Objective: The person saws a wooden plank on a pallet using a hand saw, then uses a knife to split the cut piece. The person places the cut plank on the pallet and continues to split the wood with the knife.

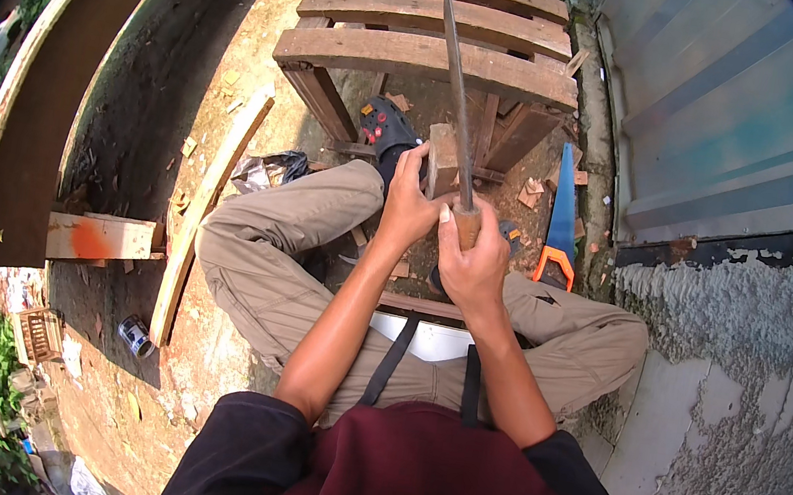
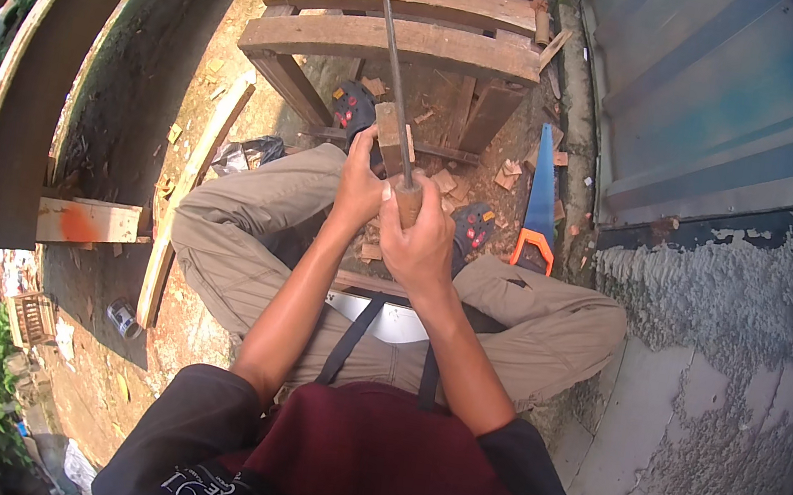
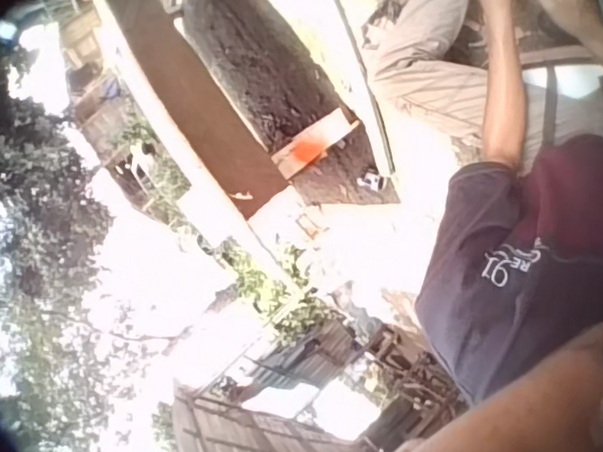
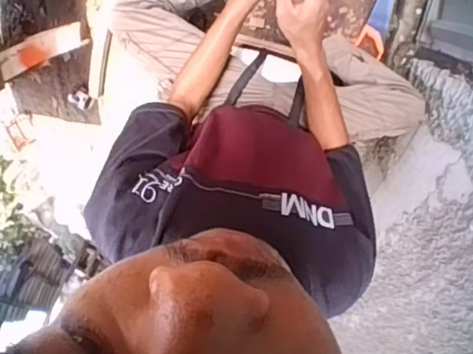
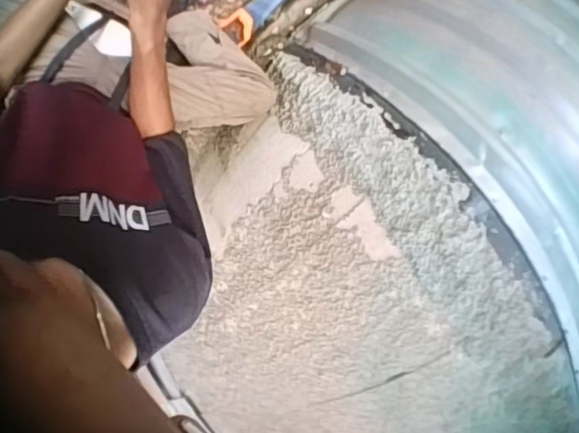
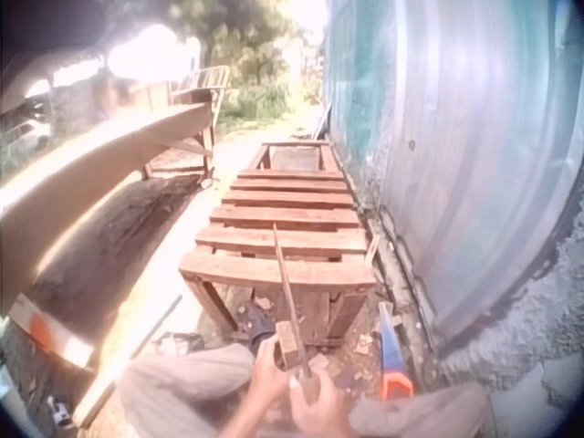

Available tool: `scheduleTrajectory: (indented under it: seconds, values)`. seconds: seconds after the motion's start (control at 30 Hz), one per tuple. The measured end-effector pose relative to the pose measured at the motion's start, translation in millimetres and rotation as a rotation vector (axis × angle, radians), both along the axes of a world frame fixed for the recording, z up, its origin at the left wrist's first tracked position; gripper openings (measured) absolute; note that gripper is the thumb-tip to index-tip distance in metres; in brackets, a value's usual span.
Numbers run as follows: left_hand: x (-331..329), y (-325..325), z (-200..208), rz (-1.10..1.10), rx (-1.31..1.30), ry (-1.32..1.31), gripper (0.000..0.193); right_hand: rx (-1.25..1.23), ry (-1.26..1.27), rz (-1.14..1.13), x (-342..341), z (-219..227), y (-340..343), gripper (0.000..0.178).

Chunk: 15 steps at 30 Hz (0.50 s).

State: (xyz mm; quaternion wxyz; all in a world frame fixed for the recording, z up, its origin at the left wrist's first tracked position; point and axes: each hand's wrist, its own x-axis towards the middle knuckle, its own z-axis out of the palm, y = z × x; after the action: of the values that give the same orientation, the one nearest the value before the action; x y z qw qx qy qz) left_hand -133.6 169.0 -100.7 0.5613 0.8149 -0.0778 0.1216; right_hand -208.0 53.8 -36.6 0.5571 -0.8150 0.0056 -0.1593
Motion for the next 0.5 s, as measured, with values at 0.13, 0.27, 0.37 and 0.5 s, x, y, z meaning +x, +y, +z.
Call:
scheduleTrajectory:
  seconds: [0.13, 0.27, 0.37, 0.5]
  values:
    - [-0.6, 0.8, 3.4, -0.007, 0.059, -0.008, 0.083, -0.016, 0.069, 0.041, 0.4, 4.0, -1.6, 0.041]
    - [-0.2, 0.3, 2.6, -0.056, -0.023, 0.055, 0.083, -0.018, 0.073, 0.05, 2.3, 3.1, -4.4, 0.039]
    - [1.7, 6.6, -11.2, -0.084, -0.033, 0.161, 0.083, -0.014, 0.073, 0.041, 1.1, 4.1, -3.4, 0.036]
    - [-0.1, 5.2, -9.0, -0.106, 0.003, 0.099, 0.083, -0.014, 0.07, 0.041, -8.1, 8.6, -7.0, 0.034]
